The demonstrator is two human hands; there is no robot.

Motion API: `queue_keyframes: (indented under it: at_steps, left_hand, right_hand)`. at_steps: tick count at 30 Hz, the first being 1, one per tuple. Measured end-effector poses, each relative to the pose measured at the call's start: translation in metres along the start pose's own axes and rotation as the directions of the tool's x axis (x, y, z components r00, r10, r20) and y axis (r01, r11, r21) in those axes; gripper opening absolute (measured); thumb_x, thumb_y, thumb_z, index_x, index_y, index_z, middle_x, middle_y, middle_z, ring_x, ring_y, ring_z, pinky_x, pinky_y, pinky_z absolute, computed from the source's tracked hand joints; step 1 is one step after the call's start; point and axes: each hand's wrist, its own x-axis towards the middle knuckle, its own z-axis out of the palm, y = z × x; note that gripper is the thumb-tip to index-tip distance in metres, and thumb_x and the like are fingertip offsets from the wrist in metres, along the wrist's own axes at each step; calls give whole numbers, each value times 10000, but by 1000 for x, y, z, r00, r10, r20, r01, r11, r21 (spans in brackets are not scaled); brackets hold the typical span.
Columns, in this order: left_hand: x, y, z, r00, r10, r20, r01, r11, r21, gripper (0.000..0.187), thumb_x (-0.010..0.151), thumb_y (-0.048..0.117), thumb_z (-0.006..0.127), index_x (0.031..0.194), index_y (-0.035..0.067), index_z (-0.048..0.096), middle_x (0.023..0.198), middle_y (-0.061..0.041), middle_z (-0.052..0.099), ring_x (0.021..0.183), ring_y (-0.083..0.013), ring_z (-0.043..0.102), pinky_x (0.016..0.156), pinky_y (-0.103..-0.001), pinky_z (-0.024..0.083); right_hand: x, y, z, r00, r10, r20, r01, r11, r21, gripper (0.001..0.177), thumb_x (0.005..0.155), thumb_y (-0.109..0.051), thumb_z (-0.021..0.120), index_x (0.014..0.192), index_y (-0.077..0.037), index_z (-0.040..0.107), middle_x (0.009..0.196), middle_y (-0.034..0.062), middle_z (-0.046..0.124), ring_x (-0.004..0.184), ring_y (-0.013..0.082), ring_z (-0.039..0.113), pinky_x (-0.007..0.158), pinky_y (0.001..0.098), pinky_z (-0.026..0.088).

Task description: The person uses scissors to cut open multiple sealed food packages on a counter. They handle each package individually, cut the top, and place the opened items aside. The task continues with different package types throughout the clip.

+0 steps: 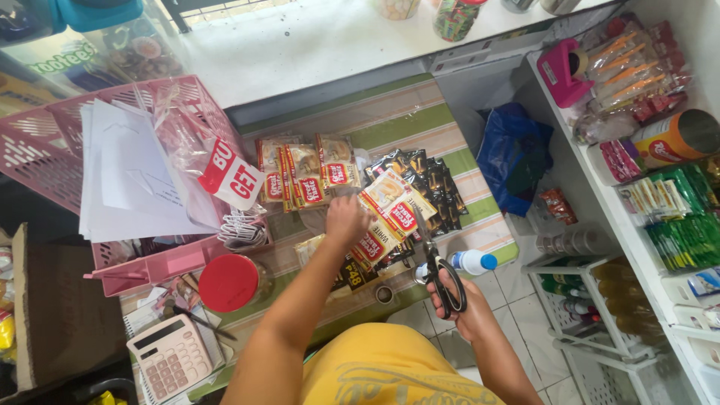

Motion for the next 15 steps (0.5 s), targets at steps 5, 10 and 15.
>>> queue_keyframes:
  at_steps: [5,10,15]
  left_hand:
    - [38,-3,10,982,-119,149,126,991,-39,645,779,331,812,1255,-7,540,1145,-249,646,1119,-439,582,957,-521,492]
    - [48,9,-32,922,-187,338,258,949,-179,611,701,261,864,1233,64,639,1175,-209,729,1080,-380,707,950,-459,566]
    - [39,19,-123,822,-135,554,475,699,-535,891,655,22,757,1466,229,450,1258,-149,701,1052,-297,708,851,-408,613]
  right_hand:
    - [0,7,-11,999,-5,34,5,1000,18,451,930,-450,650,942,-1,690,661,35,630,474,109,556,420,225,416]
    - [3,16,-37,993,-32,116,20,994,105,459,924,-441,640,985,11,690,684,51,643,499,129,581,440,240,446]
    - [12,18,-56,959,-72,275,50,995,86,543,909,-489,642,1004,44,693,714,82,652,570,134,617,475,249,471]
